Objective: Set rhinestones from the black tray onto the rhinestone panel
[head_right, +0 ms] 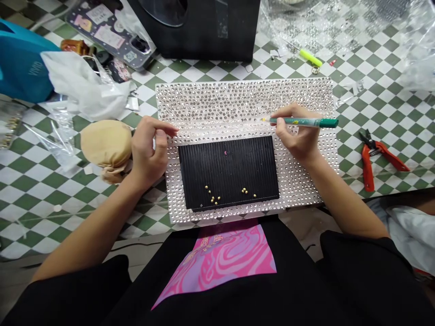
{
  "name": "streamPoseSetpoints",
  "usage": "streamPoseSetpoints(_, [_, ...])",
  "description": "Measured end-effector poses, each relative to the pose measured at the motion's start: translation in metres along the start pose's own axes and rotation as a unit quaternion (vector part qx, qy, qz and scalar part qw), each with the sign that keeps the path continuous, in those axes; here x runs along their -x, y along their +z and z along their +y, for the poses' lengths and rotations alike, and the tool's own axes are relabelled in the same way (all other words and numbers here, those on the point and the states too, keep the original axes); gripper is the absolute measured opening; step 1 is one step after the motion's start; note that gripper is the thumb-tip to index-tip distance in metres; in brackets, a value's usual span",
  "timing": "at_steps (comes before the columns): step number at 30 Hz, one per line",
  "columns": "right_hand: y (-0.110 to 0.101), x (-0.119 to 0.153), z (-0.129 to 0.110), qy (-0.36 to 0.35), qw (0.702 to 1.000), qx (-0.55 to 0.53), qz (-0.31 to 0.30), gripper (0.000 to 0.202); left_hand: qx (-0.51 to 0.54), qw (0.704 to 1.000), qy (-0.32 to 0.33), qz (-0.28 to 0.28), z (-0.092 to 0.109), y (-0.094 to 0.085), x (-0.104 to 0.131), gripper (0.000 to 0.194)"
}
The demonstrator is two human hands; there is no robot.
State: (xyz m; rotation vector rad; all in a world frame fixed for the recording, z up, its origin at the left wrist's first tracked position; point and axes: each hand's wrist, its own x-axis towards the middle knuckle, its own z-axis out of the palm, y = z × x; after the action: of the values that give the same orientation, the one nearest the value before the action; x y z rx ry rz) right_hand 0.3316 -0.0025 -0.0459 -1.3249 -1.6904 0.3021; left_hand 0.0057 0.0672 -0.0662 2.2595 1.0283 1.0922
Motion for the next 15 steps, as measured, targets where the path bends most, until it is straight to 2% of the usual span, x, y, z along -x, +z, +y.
streamPoseSetpoints(8, [-0.0002, 0.0015, -0.0009, -0.053, 0.991, 0.115, -0.034, 0.016, 0.005, 0.999, 0.034, 0.030, -0.0008, 0.0023, -0.0011, 0.025])
streamPoseSetpoints(11, [-0.0006, 0.0016, 0.0004, -0.071, 0.990, 0.118, -0.030, 0.017, 0.002, 0.999, 0.038, 0.030, -0.0023, 0.0033, -0.0016, 0.026])
streamPoseSetpoints(15, [-0.0044, -0.0002, -0.0028, -0.047, 0.996, 0.075, 0.002, 0.017, -0.004, 0.998, 0.051, 0.038, -0.0039, 0.0037, -0.0016, 0.027])
